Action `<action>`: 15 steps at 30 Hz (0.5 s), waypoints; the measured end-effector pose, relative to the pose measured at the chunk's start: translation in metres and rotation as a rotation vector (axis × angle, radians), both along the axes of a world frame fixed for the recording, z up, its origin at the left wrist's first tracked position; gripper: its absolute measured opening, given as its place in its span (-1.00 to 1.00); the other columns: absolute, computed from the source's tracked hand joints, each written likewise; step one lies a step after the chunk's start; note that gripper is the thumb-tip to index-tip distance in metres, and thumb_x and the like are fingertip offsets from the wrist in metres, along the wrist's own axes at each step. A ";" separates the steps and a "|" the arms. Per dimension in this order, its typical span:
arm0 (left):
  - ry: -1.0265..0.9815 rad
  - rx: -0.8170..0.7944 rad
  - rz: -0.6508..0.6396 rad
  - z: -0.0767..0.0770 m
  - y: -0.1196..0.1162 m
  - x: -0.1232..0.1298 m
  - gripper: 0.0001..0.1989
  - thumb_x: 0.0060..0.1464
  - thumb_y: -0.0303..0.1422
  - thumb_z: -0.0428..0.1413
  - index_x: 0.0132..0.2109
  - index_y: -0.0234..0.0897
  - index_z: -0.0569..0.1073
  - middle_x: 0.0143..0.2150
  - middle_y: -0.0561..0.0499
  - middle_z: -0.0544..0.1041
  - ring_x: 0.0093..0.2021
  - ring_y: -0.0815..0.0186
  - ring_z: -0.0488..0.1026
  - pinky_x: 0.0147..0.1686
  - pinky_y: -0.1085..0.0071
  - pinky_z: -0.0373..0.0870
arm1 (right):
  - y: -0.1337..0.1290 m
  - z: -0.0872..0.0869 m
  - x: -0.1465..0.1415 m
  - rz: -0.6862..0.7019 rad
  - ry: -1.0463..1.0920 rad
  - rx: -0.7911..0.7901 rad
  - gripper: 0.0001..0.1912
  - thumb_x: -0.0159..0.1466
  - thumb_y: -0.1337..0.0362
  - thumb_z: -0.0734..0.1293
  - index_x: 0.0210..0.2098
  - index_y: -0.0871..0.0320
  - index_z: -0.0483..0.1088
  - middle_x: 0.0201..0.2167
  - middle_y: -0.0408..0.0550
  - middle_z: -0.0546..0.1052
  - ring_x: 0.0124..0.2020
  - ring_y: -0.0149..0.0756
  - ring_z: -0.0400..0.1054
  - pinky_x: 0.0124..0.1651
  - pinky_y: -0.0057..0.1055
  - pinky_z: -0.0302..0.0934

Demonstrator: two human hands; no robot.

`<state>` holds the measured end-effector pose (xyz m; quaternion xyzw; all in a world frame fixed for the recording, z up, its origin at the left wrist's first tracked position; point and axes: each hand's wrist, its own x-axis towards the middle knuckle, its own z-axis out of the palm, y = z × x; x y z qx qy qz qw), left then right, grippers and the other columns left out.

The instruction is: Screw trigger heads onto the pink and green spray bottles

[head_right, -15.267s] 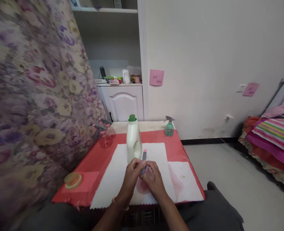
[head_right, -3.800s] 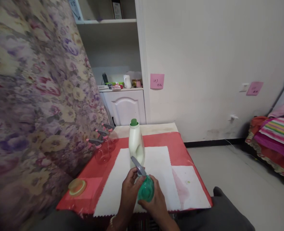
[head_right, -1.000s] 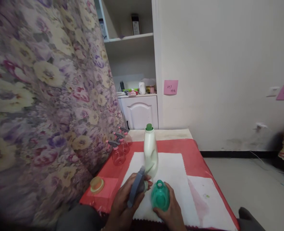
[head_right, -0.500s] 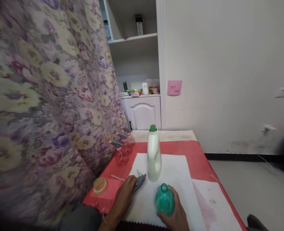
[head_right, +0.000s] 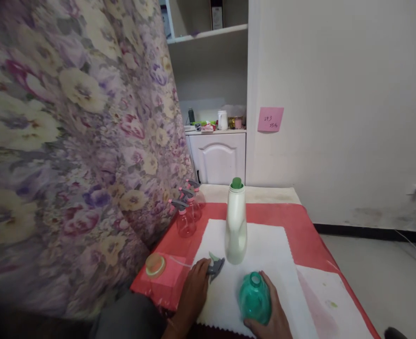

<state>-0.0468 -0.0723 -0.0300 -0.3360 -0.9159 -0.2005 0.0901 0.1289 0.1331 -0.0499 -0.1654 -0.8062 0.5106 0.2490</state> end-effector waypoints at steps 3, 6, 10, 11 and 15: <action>0.054 0.037 -0.026 -0.003 -0.002 -0.002 -0.54 0.18 -0.52 -0.15 0.20 -0.33 0.29 0.18 -0.20 0.42 0.21 0.13 0.34 0.19 0.06 0.33 | 0.002 -0.003 0.001 0.040 0.014 -0.015 -0.08 0.05 0.08 0.40 0.31 0.10 -0.04 0.26 0.11 0.28 0.29 0.11 0.16 0.28 -0.12 0.11; 0.165 0.103 -0.051 -0.009 -0.003 -0.006 -0.57 0.16 -0.52 -0.12 0.16 -0.35 0.32 0.12 -0.20 0.48 0.15 0.17 0.41 0.14 0.11 0.41 | 0.002 -0.006 0.000 0.029 0.040 -0.042 -0.10 0.04 0.06 0.39 0.29 0.12 0.01 0.25 0.12 0.30 0.29 0.13 0.16 0.28 -0.12 0.11; 0.313 0.138 -0.033 -0.025 -0.005 -0.015 -0.61 0.16 -0.47 -0.08 0.12 -0.32 0.35 0.07 -0.17 0.53 0.09 0.17 0.47 0.07 0.16 0.47 | 0.008 -0.006 -0.003 0.061 0.046 -0.075 -0.08 -0.01 0.05 0.44 0.28 0.07 0.05 0.23 0.07 0.35 0.27 0.12 0.20 0.24 -0.17 0.18; 0.344 0.141 -0.030 -0.030 -0.005 -0.019 -0.62 0.16 -0.45 -0.07 0.12 -0.32 0.36 0.06 -0.16 0.54 0.08 0.17 0.48 0.05 0.17 0.48 | 0.010 -0.004 -0.004 0.075 0.052 -0.086 -0.06 -0.03 0.04 0.45 0.27 0.05 0.06 0.22 0.06 0.36 0.26 0.13 0.20 0.22 -0.17 0.20; 0.466 0.183 -0.080 -0.047 -0.006 -0.041 -0.61 0.12 -0.48 -0.07 0.09 -0.28 0.36 -0.02 -0.11 0.59 -0.02 0.21 0.55 -0.05 0.25 0.54 | 0.022 0.002 -0.005 0.050 0.078 -0.114 -0.04 -0.07 -0.01 0.48 0.27 -0.02 0.10 0.26 0.04 0.33 0.29 0.17 0.16 0.24 -0.12 0.18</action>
